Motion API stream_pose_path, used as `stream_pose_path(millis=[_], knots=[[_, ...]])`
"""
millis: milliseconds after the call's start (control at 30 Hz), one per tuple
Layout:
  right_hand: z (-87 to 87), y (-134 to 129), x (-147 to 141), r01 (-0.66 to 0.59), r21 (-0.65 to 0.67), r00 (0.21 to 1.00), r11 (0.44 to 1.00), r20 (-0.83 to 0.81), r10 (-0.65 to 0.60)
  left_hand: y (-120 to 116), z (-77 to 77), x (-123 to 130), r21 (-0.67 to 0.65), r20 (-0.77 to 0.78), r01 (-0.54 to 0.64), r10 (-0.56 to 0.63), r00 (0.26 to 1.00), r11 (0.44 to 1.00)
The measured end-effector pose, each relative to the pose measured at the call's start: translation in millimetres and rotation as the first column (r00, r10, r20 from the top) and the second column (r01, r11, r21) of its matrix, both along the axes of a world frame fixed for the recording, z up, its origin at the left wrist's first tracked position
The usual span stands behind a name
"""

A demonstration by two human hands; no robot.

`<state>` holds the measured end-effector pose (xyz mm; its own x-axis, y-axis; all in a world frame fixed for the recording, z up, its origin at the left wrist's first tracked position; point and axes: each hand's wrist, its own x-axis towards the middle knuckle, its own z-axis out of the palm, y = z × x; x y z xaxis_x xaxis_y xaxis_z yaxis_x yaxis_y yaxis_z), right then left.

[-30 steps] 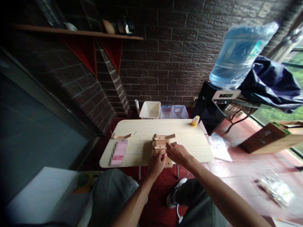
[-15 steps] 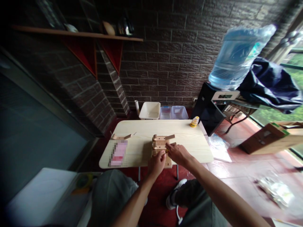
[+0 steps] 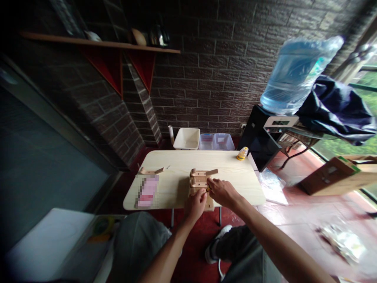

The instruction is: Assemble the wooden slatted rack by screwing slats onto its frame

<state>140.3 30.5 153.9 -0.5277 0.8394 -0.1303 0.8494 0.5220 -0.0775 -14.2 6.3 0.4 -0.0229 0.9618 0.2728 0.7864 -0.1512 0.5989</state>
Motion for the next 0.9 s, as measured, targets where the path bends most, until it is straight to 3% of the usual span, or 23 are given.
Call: stream_pose_path(millis=[233,900], knots=[[-8.1,2.1,-1.6,0.021,0.016,0.999,1.000,0.029,-0.021,-0.5,-0.7,-0.5,0.015,-0.003,-0.013,0.013,1.000,1.000],[-6.5,3.4,-3.5,0.020,-0.026,0.999,0.999,0.029,-0.020,0.2,-1.9,-0.1,-0.004,-0.023,-0.019,0.019,1.000,1.000]])
